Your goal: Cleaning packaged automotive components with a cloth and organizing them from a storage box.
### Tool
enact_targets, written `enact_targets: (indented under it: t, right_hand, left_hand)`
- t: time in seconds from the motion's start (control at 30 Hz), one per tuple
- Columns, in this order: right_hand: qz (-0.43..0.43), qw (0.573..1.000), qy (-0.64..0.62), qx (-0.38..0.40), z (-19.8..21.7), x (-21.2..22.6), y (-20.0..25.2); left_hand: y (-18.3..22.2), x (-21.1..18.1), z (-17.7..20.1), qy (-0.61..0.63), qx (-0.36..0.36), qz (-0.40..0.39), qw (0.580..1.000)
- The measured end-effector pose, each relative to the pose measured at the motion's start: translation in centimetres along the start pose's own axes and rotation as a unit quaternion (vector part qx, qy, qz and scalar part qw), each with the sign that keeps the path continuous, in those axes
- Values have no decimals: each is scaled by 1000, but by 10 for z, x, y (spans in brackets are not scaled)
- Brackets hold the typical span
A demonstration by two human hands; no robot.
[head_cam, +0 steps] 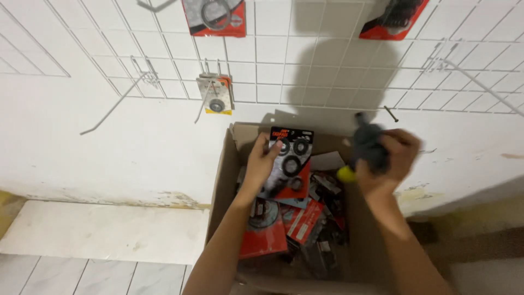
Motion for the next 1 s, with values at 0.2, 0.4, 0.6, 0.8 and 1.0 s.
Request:
enact_targets:
  t: [0.2, 0.4, 0.6, 0.8, 1.0]
  right_hand:
    - [-145, 925, -104, 335, -59, 41, 45]
    - [78, 947, -85, 299, -64, 69, 114]
    - [59, 972, 25, 226, -65, 34, 68]
    - [159, 948, -131, 242, -51, 99, 87]
    - [65, 967, 37, 244, -62, 42, 56]
  left_hand:
    - [1, 56, -40, 271, 137, 112, 946]
    - [73, -82, -51, 443, 90, 225, 863]
    - [110, -130, -55, 360, 58, 216, 906]
    - [43, -20, -68, 588, 314, 66, 742]
    - [22, 50, -64, 578, 112, 239, 773]
Point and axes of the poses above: each hand's wrist, its own y-axis away from the middle knuckle, its own z-axis out of the back of the hand, x = y × z, the point moved 6 cm from there along -y, towards the middle knuckle, and after that the axes turned 4 degrees about y, right-handed, at the moved point
